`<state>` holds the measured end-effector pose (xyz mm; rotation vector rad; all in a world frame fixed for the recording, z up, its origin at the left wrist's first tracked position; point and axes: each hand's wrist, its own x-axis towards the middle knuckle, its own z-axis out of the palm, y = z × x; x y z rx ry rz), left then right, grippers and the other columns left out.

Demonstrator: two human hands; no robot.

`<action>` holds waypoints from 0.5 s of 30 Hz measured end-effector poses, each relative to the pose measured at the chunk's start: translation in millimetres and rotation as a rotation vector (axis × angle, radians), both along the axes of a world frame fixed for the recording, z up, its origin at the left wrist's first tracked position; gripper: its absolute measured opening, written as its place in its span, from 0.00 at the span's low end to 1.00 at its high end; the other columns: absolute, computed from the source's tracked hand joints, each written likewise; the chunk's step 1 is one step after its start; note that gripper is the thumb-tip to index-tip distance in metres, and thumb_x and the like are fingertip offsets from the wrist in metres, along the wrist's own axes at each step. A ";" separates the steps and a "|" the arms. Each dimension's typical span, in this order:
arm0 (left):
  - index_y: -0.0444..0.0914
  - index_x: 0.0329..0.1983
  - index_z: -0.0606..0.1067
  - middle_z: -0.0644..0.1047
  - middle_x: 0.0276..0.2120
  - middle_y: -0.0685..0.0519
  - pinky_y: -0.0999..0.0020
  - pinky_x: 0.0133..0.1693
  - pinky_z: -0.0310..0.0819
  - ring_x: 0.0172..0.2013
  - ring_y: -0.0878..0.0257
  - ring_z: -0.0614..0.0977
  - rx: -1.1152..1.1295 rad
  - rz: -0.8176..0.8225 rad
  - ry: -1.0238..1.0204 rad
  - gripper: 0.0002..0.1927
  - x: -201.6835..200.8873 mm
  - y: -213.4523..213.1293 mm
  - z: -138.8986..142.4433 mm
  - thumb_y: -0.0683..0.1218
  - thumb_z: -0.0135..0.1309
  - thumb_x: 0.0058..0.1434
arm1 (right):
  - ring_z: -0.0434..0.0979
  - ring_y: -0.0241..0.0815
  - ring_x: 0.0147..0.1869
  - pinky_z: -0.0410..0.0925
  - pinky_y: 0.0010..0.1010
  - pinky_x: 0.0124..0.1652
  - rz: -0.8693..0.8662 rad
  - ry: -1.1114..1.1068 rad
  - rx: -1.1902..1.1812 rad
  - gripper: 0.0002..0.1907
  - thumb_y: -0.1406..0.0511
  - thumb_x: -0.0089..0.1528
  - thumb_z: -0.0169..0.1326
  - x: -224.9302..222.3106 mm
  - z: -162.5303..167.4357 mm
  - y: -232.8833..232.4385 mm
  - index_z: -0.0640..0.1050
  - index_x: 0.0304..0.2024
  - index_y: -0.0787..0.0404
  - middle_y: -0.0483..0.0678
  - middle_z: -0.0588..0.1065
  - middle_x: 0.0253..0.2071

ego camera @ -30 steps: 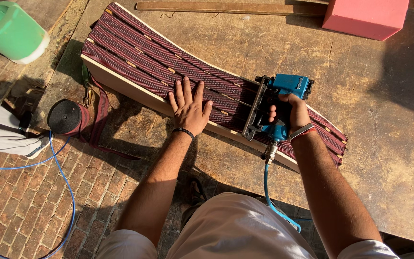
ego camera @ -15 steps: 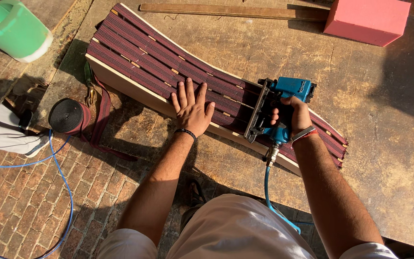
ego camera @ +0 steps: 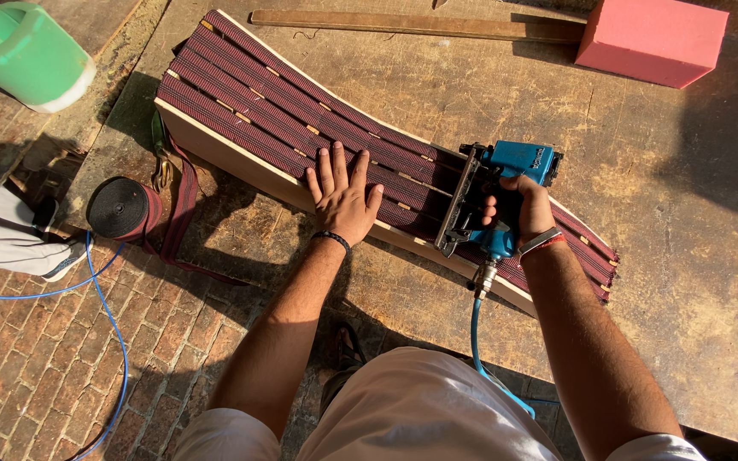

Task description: The person uses a pneumatic staple gun to attach red webbing strips to a curved wooden chair frame. They repeatedly staple along the webbing, trim excess with scissors, and reposition the frame on the workbench.

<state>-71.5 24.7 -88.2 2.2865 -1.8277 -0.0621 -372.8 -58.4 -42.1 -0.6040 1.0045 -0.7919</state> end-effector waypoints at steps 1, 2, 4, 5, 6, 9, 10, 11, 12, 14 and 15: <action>0.53 0.80 0.50 0.35 0.78 0.42 0.38 0.70 0.17 0.76 0.45 0.31 0.004 0.002 -0.001 0.36 0.1 0.0 -0.2 0.67 0.34 0.72 | 0.72 0.37 0.25 0.72 0.32 0.28 -0.001 -0.003 -0.002 0.14 0.62 0.58 0.49 0.0 -0.4 -0.3 0.74 0.40 0.66 0.47 0.73 0.25; 0.52 0.80 0.50 0.35 0.78 0.42 0.38 0.70 0.17 0.76 0.45 0.31 0.002 0.001 -0.003 0.36 0.0 0.2 -0.3 0.67 0.34 0.72 | 0.72 0.37 0.25 0.72 0.32 0.29 -0.002 -0.006 -0.003 0.14 0.62 0.58 0.50 -0.1 -0.8 -0.3 0.74 0.40 0.66 0.47 0.73 0.25; 0.52 0.80 0.50 0.35 0.78 0.42 0.38 0.70 0.17 0.76 0.45 0.31 0.000 0.000 -0.009 0.36 0.2 0.1 -0.8 0.67 0.34 0.72 | 0.72 0.37 0.25 0.72 0.32 0.28 0.001 -0.012 -0.014 0.13 0.62 0.58 0.49 0.0 -1.2 -0.5 0.73 0.40 0.66 0.47 0.73 0.25; 0.52 0.80 0.50 0.35 0.78 0.42 0.38 0.70 0.17 0.76 0.45 0.31 -0.001 0.001 -0.008 0.36 0.3 0.1 -1.0 0.67 0.34 0.72 | 0.72 0.37 0.25 0.72 0.32 0.28 0.002 -0.015 -0.019 0.13 0.62 0.58 0.49 0.1 -1.3 -0.4 0.73 0.39 0.66 0.47 0.73 0.25; 0.52 0.80 0.51 0.35 0.78 0.42 0.38 0.70 0.17 0.76 0.45 0.31 -0.002 0.001 -0.008 0.36 0.1 0.0 -1.2 0.67 0.33 0.72 | 0.72 0.37 0.25 0.72 0.32 0.28 -0.001 -0.009 -0.017 0.13 0.62 0.58 0.49 0.0 -1.3 -0.2 0.73 0.39 0.66 0.47 0.73 0.25; 0.52 0.80 0.51 0.35 0.78 0.42 0.38 0.70 0.17 0.76 0.45 0.31 -0.007 -0.001 -0.010 0.36 0.1 -0.3 -1.6 0.67 0.33 0.72 | 0.72 0.38 0.25 0.72 0.32 0.28 -0.010 0.003 -0.015 0.13 0.62 0.58 0.49 -0.1 -1.1 -0.1 0.73 0.39 0.65 0.47 0.73 0.25; 0.52 0.80 0.51 0.35 0.78 0.41 0.37 0.70 0.17 0.76 0.44 0.31 -0.009 -0.003 -0.012 0.36 0.1 0.0 -1.7 0.67 0.33 0.72 | 0.73 0.38 0.25 0.72 0.32 0.28 -0.012 0.003 -0.016 0.13 0.62 0.58 0.49 -0.2 -1.2 0.1 0.73 0.39 0.65 0.47 0.73 0.25; 0.52 0.80 0.51 0.35 0.78 0.42 0.38 0.70 0.17 0.76 0.45 0.31 -0.003 -0.001 -0.010 0.36 0.3 0.0 -1.8 0.67 0.33 0.72 | 0.73 0.37 0.25 0.72 0.32 0.28 -0.015 0.002 -0.018 0.12 0.62 0.58 0.49 -0.1 -1.3 0.0 0.73 0.39 0.64 0.47 0.73 0.26; 0.52 0.80 0.51 0.35 0.78 0.42 0.38 0.70 0.17 0.76 0.45 0.31 0.001 0.000 -0.009 0.36 0.3 0.2 -1.8 0.67 0.33 0.72 | 0.73 0.38 0.25 0.72 0.32 0.28 -0.012 0.001 -0.023 0.12 0.62 0.59 0.49 -0.2 -1.4 -0.1 0.73 0.39 0.65 0.47 0.73 0.25; 0.52 0.80 0.50 0.35 0.78 0.42 0.38 0.70 0.17 0.76 0.45 0.31 0.005 0.001 -0.007 0.36 0.5 0.5 -2.0 0.67 0.33 0.72 | 0.73 0.38 0.25 0.73 0.33 0.28 -0.005 -0.001 -0.030 0.13 0.61 0.59 0.49 -0.3 -1.8 -0.4 0.73 0.39 0.65 0.48 0.73 0.25; 0.52 0.80 0.50 0.35 0.78 0.42 0.38 0.70 0.18 0.76 0.45 0.31 0.004 0.001 -0.007 0.36 0.6 0.6 -2.1 0.67 0.33 0.72 | 0.73 0.38 0.25 0.73 0.32 0.28 -0.008 0.002 -0.026 0.13 0.61 0.59 0.49 -0.2 -2.1 -0.6 0.73 0.39 0.65 0.47 0.73 0.25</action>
